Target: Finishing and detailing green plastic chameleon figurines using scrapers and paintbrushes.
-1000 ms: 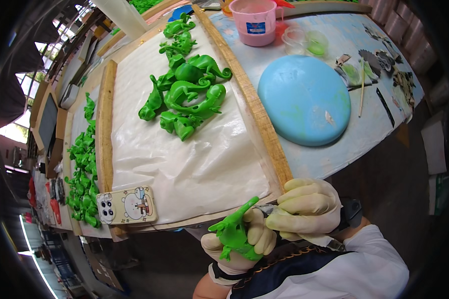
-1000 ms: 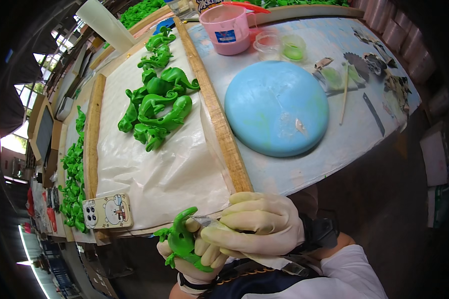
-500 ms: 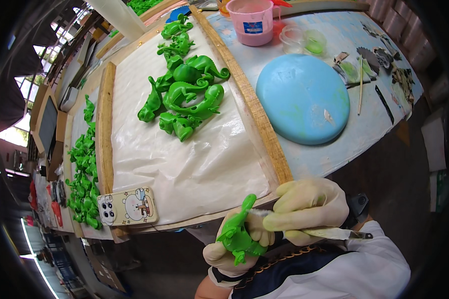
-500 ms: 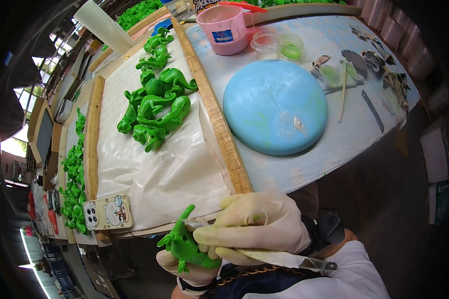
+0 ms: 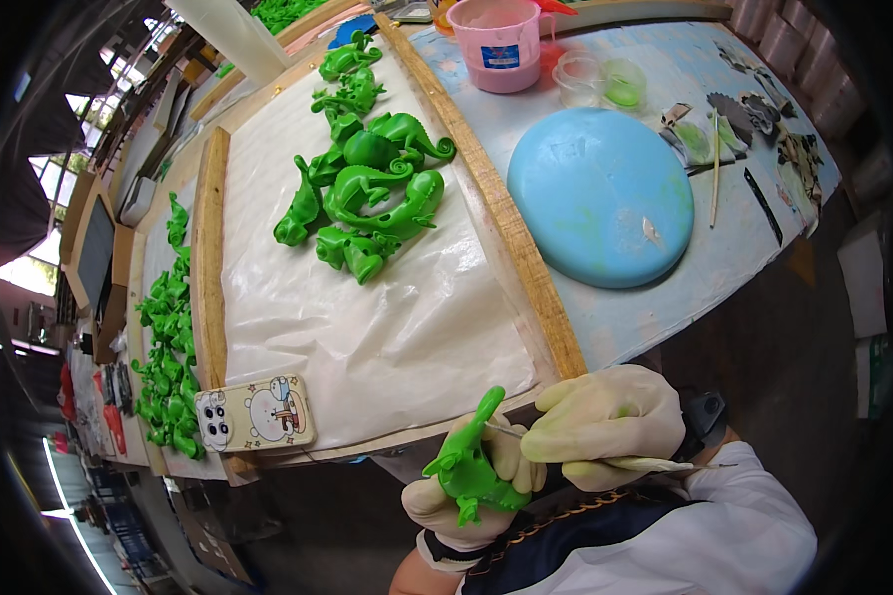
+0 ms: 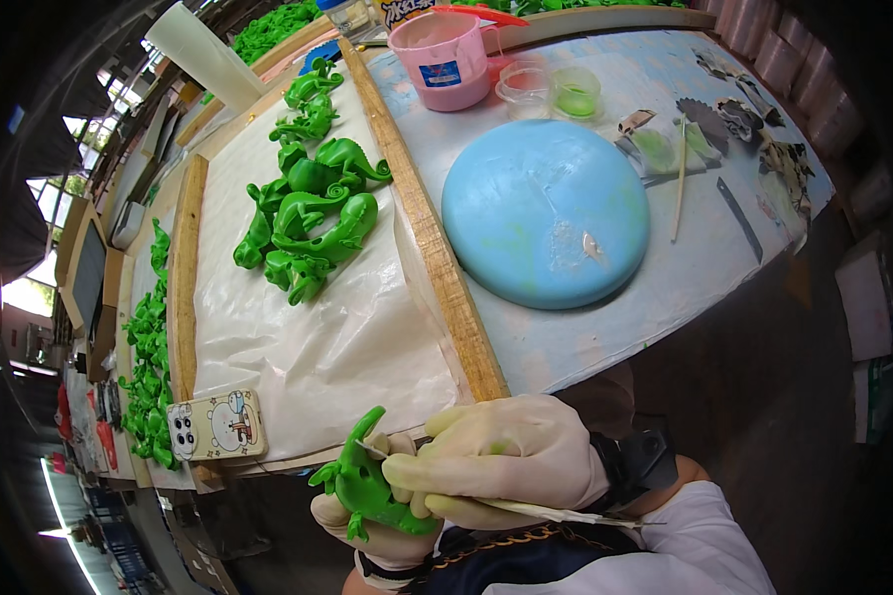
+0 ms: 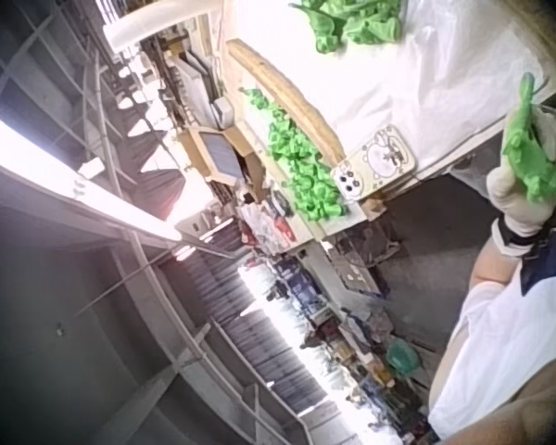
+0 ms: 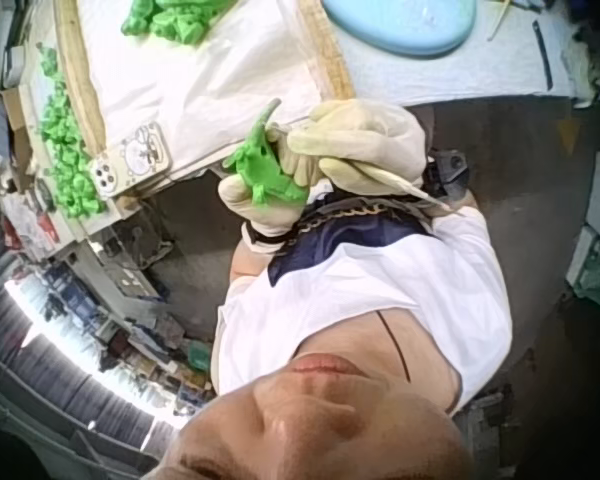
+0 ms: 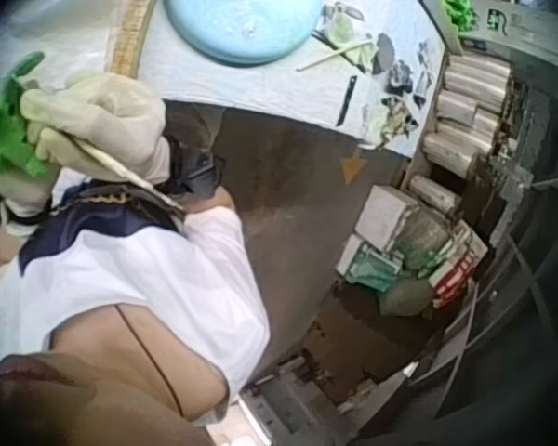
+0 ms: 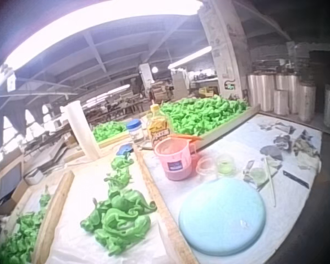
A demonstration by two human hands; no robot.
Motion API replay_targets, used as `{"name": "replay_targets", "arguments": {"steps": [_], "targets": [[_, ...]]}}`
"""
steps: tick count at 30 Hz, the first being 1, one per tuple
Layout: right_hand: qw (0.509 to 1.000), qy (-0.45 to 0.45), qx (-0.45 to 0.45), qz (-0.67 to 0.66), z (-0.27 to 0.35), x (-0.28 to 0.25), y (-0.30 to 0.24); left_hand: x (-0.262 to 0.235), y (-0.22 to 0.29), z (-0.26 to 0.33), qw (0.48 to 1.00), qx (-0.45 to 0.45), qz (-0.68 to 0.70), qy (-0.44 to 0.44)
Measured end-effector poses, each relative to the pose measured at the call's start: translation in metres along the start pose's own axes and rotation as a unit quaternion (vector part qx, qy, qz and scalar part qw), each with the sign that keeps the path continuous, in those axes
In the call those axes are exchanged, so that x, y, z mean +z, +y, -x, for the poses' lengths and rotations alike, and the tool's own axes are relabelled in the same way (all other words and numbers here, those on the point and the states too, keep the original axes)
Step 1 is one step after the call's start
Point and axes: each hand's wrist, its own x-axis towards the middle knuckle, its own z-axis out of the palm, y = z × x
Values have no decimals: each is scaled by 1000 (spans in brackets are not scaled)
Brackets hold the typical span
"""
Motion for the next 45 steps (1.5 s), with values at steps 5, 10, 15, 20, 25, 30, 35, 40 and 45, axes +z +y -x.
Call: {"name": "replay_targets", "arguments": {"steps": [5, 10, 15, 20, 25, 30, 35, 40, 45], "targets": [[996, 32, 81, 2, -4, -7, -9, 4, 2, 2, 999, -13, 19, 33], [997, 54, 61, 9, -6, -5, -6, 2, 4, 2, 999, -15, -1, 32], [999, 14, 41, -11, -7, -5, -7, 5, 3, 3, 998, 23, -54, 38], [998, -25, 49, -30, -9, -10, -8, -1, 5, 6, 998, 12, -63, 26], [998, 22, 60, 6, -14, -10, -9, -3, 6, 4, 999, -3, -46, 8], [995, 15, 86, -53, -15, -12, -8, 5, 2, 1, 990, 51, -104, 79], [1000, -7, 17, -15, -8, -18, 1, -3, 5, 3, 997, 22, -72, 34], [983, -133, 95, -88, -13, -11, -1, 0, 6, 1, 1000, -6, -5, 26], [955, -132, 241, -110, -14, -5, -4, 1, 5, 0, 998, -7, 50, 24]]}}
